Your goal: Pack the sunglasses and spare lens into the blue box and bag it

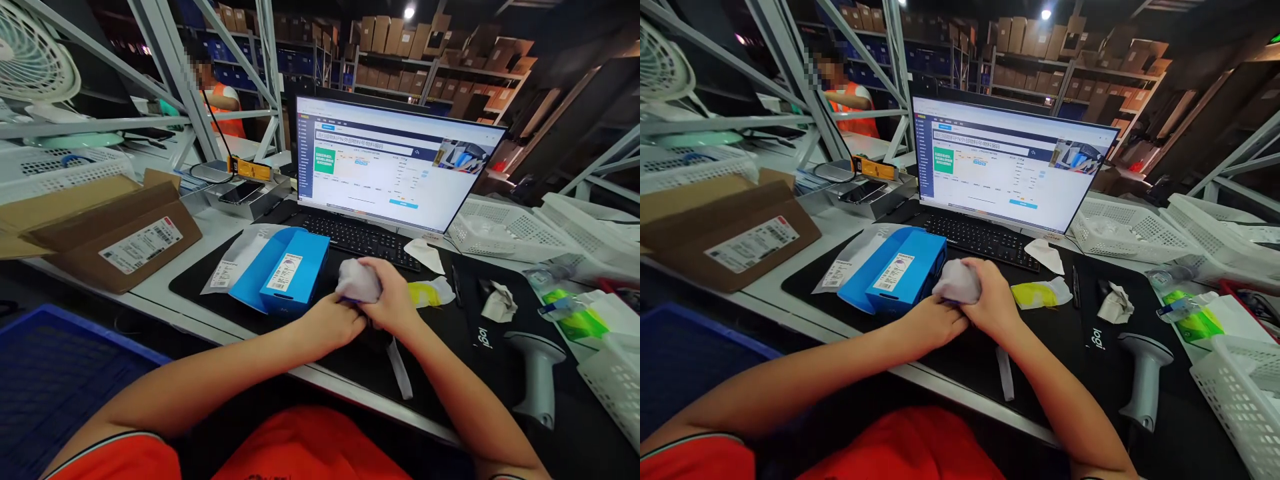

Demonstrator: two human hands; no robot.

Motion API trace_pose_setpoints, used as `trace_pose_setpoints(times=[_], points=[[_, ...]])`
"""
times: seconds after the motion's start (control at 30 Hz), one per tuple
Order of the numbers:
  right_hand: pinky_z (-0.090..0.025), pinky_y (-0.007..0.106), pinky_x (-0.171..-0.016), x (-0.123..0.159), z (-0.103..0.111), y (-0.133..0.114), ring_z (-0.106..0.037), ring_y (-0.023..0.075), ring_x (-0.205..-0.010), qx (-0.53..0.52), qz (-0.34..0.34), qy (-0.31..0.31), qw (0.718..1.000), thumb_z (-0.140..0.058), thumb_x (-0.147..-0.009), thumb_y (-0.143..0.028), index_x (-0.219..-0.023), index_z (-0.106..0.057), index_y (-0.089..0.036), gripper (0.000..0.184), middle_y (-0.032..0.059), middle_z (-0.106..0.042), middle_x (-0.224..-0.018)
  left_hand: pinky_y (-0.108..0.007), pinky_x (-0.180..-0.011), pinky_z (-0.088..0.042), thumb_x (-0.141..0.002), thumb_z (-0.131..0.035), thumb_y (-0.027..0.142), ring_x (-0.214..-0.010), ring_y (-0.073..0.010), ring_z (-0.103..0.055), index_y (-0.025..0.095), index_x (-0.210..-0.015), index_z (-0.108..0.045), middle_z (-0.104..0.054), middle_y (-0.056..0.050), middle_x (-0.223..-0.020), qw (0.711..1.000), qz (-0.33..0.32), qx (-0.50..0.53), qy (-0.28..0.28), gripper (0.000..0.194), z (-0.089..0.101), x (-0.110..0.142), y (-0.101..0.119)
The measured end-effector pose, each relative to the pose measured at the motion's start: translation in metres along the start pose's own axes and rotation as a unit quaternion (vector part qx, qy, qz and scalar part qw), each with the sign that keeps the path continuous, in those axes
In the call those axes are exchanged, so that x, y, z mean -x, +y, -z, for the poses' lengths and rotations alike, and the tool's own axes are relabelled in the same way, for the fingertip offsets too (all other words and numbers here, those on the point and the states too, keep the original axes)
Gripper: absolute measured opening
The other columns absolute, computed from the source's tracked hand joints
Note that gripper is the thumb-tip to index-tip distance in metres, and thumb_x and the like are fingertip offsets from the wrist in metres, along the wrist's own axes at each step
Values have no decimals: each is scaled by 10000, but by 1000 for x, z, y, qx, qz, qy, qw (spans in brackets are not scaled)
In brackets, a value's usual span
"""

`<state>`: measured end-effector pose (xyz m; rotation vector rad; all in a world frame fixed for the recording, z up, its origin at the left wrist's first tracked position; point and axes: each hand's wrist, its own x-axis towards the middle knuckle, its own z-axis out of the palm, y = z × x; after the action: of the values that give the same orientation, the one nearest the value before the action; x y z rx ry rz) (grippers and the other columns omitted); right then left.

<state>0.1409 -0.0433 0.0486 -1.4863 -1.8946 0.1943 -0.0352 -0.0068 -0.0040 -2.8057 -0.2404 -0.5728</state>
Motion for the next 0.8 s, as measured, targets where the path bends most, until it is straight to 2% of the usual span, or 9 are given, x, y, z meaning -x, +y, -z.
trace_pose_setpoints(times=[0.07, 0.13, 0.23, 0.3, 0.47, 0.6, 0.7, 0.77, 0.8], points=[[-484, 336, -845, 1, -5, 1, -626, 242, -1015, 94, -19, -130, 987, -607, -750, -188, -1301, -529, -260, 561, 73, -612, -1183, -354, -631, -413, -937, -538, 99, -689, -187, -597, 156, -902, -630, -674, -36, -771, 999, 8, 14, 41, 114, -8, 4, 13], [-444, 303, -715, 2, -10, 0, -642, 229, -909, 201, -42, -214, 955, -549, -790, -130, -1344, -512, -260, 570, 81, -616, -1117, -342, -629, -430, -972, -491, 127, -671, -177, -574, 161, -899, -626, -647, -29, -741, 996, 17, 19, 86, 157, -14, 8, 22], [-406, 296, -667, 3, -14, -3, -657, 235, -888, 313, -46, -254, 914, -429, -883, -85, -1363, -495, -236, 507, 101, -630, -1060, -331, -723, -487, -1003, -474, 181, -773, -183, -603, 151, -1018, -632, -669, -44, -822, 988, 57, 25, 141, 162, -18, 13, 30], [-429, 310, -701, 5, -13, -2, -664, 252, -926, 326, -28, -269, 906, -418, -905, -95, -1365, -494, -215, 481, 112, -644, -1075, -352, -818, -509, -990, -531, 241, -866, -205, -615, 145, -1050, -618, -680, -62, -902, 982, 93, 43, 156, 143, -19, 18, 33], [-470, 349, -886, 8, 3, 12, -645, 288, -1125, 170, 22, -342, 924, -650, -754, -174, -1455, -434, -204, 734, 124, -653, -1279, -416, -953, -486, -886, -704, 363, -972, -245, -599, 162, -1032, -584, -666, -77, -1001, 978, 159, 85, 108, 276, -18, 27, 40], [-461, 325, -763, 2, 15, 19, -683, 267, -981, 110, -23, -372, 921, -669, -799, -352, -1449, -467, -247, 689, 73, -717, -1160, -438, -946, -473, -831, -760, 357, -1057, -275, -583, 175, -1089, -558, -642, -103, -1113, 961, 239, 124, 59, 375, -14, 27, 40], [-355, 305, -580, -1, 17, 19, -642, 231, -724, 164, -69, -394, 902, -674, -802, -482, -1055, -675, -192, 386, 59, -715, -841, -413, -888, -483, -774, -810, 358, -1025, -267, -572, 182, -1028, -557, -626, -89, -1102, 948, 280, 150, 38, 398, -11, 24, 35], [-323, 314, -551, 0, 14, 19, -616, 221, -665, 188, -88, -405, 890, -657, -814, -519, -825, -657, -192, 327, 58, -689, -753, -404, -840, -487, -737, -842, 371, -989, -263, -574, 180, -991, -565, -630, -81, -1080, 945, 292, 148, 17, 422, -9, 21, 30], [-350, 319, -565, 2, 11, 20, -627, 227, -684, 181, -91, -411, 889, -641, -832, -516, -820, -659, -195, 322, 61, -700, -778, -403, -821, -485, -723, -853, 378, -972, -264, -579, 176, -976, -574, -639, -78, -1059, 946, 289, 147, 2, 428, -9, 20, 27]])
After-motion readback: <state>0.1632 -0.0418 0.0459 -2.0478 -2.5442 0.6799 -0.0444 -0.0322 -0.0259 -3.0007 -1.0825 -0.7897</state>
